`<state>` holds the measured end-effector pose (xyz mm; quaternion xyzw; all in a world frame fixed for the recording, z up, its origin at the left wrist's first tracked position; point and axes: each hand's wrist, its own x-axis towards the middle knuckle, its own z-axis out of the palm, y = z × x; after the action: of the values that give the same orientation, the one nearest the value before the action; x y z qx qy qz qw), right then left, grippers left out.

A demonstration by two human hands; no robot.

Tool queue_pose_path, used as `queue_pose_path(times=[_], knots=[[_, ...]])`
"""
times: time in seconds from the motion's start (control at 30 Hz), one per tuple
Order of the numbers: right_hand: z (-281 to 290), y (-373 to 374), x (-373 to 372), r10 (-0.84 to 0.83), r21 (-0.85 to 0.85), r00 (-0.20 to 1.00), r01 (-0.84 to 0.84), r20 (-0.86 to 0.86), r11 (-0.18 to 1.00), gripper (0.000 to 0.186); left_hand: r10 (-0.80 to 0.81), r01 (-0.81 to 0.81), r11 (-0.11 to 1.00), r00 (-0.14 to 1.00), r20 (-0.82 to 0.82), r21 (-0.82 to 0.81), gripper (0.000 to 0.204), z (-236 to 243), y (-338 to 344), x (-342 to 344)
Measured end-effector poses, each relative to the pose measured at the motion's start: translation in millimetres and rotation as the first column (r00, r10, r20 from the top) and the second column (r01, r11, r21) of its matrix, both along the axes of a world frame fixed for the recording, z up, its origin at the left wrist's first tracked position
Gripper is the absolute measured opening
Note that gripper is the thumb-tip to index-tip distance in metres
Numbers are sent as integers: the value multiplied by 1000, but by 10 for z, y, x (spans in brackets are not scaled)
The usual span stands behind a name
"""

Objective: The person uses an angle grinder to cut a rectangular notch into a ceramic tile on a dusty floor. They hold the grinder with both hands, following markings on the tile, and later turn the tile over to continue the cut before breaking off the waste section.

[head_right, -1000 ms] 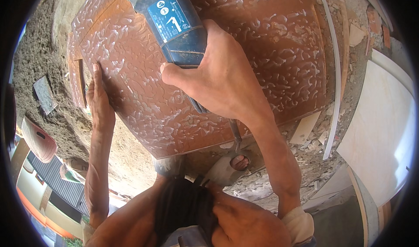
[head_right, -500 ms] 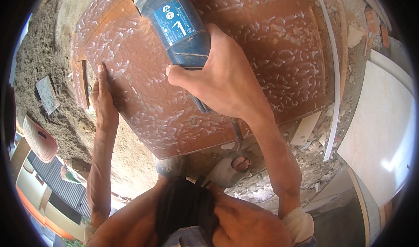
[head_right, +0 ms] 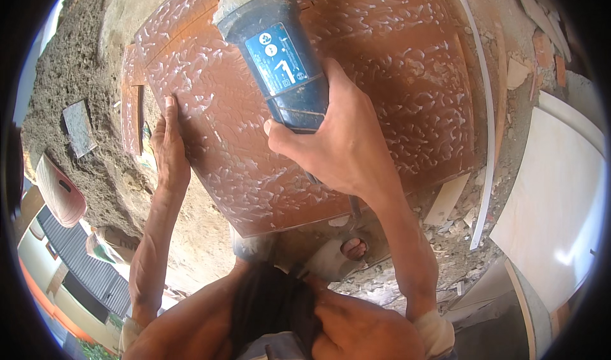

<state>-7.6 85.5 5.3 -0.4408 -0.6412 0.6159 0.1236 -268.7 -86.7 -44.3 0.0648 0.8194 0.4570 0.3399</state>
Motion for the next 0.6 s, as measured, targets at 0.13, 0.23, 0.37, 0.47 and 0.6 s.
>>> queue_pose_path(times=[0.13, 0.23, 0.37, 0.47, 0.6], knots=[[113, -156, -135, -19, -74, 995, 12, -100, 997, 57, 14, -15, 999, 1000, 8, 45, 46, -9, -36, 45], [69, -301, -308, 55, -79, 996, -60, -70, 995, 58, 49, -49, 999, 997, 56, 13, 47, 23, -86, 91], [140, -410, -525, 48, -135, 996, -57, -71, 989, 59, 67, -77, 992, 992, 103, 102, 48, 30, -108, 158], [65, -525, -581, 50, -147, 996, -60, -71, 987, 55, 100, -112, 981, 991, 87, 157, 48, 52, -93, 270], [26, -587, -590, 76, -98, 996, -80, -42, 992, 50, 99, -107, 993, 986, 131, 51, 51, 78, -142, 210]])
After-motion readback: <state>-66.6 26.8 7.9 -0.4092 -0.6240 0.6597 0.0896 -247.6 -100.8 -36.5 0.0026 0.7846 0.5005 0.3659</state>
